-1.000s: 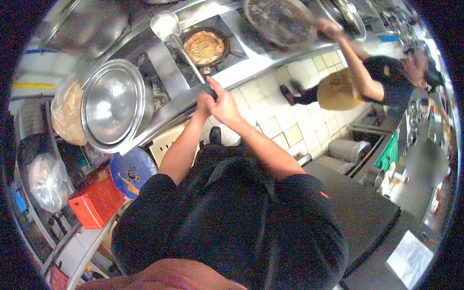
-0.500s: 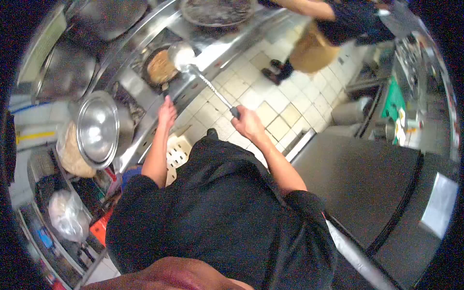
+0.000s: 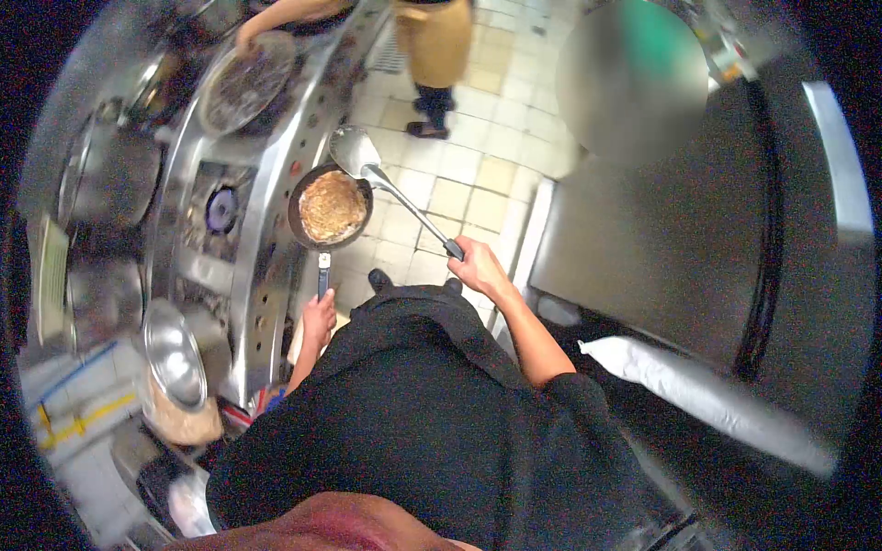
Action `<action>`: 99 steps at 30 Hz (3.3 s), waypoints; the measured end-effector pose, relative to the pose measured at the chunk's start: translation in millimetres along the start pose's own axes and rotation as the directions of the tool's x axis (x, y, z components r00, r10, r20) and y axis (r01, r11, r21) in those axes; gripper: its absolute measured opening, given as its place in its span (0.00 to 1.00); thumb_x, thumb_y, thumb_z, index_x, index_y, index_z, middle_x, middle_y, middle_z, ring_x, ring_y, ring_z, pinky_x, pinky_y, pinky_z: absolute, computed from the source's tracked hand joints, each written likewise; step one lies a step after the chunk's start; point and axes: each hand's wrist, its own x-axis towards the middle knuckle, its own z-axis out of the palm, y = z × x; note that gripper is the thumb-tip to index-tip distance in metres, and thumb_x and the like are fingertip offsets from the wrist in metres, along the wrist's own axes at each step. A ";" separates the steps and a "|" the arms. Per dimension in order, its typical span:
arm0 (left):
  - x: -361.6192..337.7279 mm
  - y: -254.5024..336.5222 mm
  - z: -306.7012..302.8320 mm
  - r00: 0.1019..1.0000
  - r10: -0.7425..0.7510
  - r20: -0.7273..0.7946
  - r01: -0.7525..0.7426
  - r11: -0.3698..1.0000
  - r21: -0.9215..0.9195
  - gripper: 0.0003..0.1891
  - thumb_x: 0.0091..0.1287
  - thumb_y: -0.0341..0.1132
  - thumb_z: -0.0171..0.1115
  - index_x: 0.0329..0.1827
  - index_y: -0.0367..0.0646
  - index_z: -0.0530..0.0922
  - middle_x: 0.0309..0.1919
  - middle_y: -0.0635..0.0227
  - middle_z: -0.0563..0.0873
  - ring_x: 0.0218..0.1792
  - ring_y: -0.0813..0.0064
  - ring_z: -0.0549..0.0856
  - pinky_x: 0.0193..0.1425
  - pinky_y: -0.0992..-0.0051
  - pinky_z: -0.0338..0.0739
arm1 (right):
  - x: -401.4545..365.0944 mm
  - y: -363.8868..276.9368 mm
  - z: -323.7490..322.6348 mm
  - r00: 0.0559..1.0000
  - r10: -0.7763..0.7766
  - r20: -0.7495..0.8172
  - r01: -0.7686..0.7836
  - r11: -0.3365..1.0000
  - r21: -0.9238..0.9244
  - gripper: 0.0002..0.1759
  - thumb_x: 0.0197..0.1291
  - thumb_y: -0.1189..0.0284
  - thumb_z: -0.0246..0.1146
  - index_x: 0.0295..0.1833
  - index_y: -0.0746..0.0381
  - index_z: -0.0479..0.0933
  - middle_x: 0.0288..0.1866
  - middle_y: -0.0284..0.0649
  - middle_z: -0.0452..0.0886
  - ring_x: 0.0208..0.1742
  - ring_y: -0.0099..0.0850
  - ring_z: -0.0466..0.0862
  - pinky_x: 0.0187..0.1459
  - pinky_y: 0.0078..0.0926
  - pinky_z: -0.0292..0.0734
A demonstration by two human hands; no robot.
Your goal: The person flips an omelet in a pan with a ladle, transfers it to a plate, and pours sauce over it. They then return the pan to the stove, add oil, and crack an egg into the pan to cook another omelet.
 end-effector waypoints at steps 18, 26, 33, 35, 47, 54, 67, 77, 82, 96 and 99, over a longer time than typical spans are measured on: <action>109.3 95.7 410.4 0.778 -0.132 0.614 -0.260 0.823 0.506 0.19 0.69 0.48 0.64 0.26 0.45 0.74 0.12 0.80 0.67 0.11 0.86 0.63 0.14 0.78 0.53 | -13.7 81.1 -164.0 0.682 0.377 -0.627 -0.222 0.923 0.313 0.15 0.54 0.67 0.62 0.42 0.68 0.78 0.28 0.44 0.78 0.31 0.31 0.76 0.38 0.32 0.73; 180.6 176.3 544.0 0.686 -0.075 0.724 -0.541 0.613 0.576 0.20 0.64 0.49 0.67 0.27 0.39 0.79 0.17 0.73 0.76 0.18 0.82 0.72 0.23 0.75 0.66 | 83.3 81.8 -225.2 0.563 0.410 -0.717 -0.147 0.904 0.401 0.11 0.55 0.70 0.62 0.41 0.65 0.79 0.26 0.39 0.78 0.29 0.27 0.77 0.35 0.28 0.74; 241.5 251.4 648.8 0.546 0.085 0.833 -0.778 0.420 0.467 0.19 0.56 0.44 0.68 0.25 0.34 0.76 0.16 0.64 0.75 0.21 0.73 0.74 0.30 0.65 0.72 | 189.3 83.6 -308.7 0.539 0.424 -0.728 -0.094 0.889 0.448 0.07 0.58 0.72 0.63 0.40 0.63 0.78 0.21 0.31 0.75 0.18 0.19 0.71 0.21 0.23 0.66; 267.1 263.6 676.7 0.576 0.095 0.812 -0.774 0.383 0.504 0.19 0.56 0.44 0.68 0.24 0.34 0.76 0.16 0.64 0.74 0.21 0.75 0.74 0.29 0.66 0.71 | 228.3 100.4 -331.8 0.547 0.410 -0.730 -0.045 0.885 0.463 0.06 0.60 0.73 0.64 0.41 0.63 0.78 0.21 0.29 0.75 0.18 0.17 0.70 0.20 0.22 0.65; 391.6 410.7 850.2 0.680 0.181 0.710 -0.700 0.448 0.557 0.10 0.53 0.35 0.63 0.23 0.37 0.75 0.14 0.67 0.73 0.18 0.76 0.70 0.24 0.67 0.67 | 453.0 79.7 -540.8 0.604 0.325 -0.727 -0.034 0.922 0.385 0.10 0.59 0.70 0.64 0.42 0.65 0.79 0.23 0.32 0.74 0.25 0.22 0.73 0.30 0.25 0.69; 519.4 489.4 966.5 0.587 0.275 0.762 -0.806 0.288 0.517 0.11 0.52 0.35 0.63 0.24 0.34 0.75 0.14 0.60 0.74 0.19 0.71 0.76 0.27 0.66 0.72 | 588.8 97.7 -633.8 0.599 0.321 -0.733 -0.034 0.925 0.378 0.09 0.58 0.72 0.65 0.40 0.66 0.77 0.28 0.35 0.76 0.31 0.25 0.74 0.36 0.27 0.71; 707.0 659.8 1232.7 0.547 0.148 0.824 -0.818 0.306 0.487 0.16 0.51 0.40 0.63 0.25 0.32 0.76 0.17 0.47 0.77 0.20 0.56 0.79 0.30 0.60 0.74 | 836.6 104.1 -804.8 0.469 0.500 -0.728 -0.057 0.840 0.540 0.10 0.59 0.71 0.65 0.41 0.66 0.78 0.24 0.35 0.73 0.27 0.24 0.72 0.32 0.27 0.70; 797.0 801.6 1440.2 0.488 0.144 0.861 -0.858 0.258 0.443 0.18 0.51 0.42 0.62 0.25 0.31 0.77 0.18 0.46 0.77 0.20 0.58 0.79 0.31 0.60 0.74 | 1031.2 118.1 -1014.7 0.445 0.429 -0.786 -0.021 0.883 0.470 0.10 0.59 0.71 0.66 0.42 0.65 0.78 0.28 0.32 0.77 0.31 0.22 0.74 0.35 0.25 0.72; 853.4 855.7 1560.8 0.380 0.102 0.919 -0.900 0.271 0.342 0.17 0.51 0.41 0.62 0.25 0.31 0.76 0.17 0.54 0.75 0.21 0.65 0.77 0.29 0.63 0.72 | 1108.7 125.4 -1094.4 0.354 0.440 -0.825 0.015 0.880 0.476 0.10 0.59 0.70 0.65 0.42 0.65 0.79 0.29 0.34 0.79 0.33 0.24 0.75 0.39 0.26 0.73; 955.3 990.0 1864.8 0.116 -0.190 0.975 -0.856 0.479 0.195 0.10 0.54 0.35 0.64 0.26 0.34 0.78 0.15 0.69 0.73 0.20 0.79 0.71 0.25 0.71 0.67 | 1278.5 105.3 -1244.8 0.023 0.632 -0.775 -0.135 0.770 0.624 0.10 0.62 0.71 0.64 0.47 0.64 0.78 0.28 0.31 0.77 0.23 0.21 0.72 0.25 0.22 0.68; 984.7 1000.3 1930.7 0.067 -0.240 0.968 -0.842 0.507 0.184 0.14 0.55 0.38 0.65 0.32 0.33 0.80 0.16 0.64 0.75 0.21 0.78 0.74 0.27 0.70 0.70 | 1318.2 122.2 -1286.2 0.010 0.621 -0.783 -0.042 0.783 0.621 0.10 0.63 0.71 0.64 0.48 0.63 0.78 0.25 0.28 0.73 0.18 0.16 0.66 0.19 0.19 0.61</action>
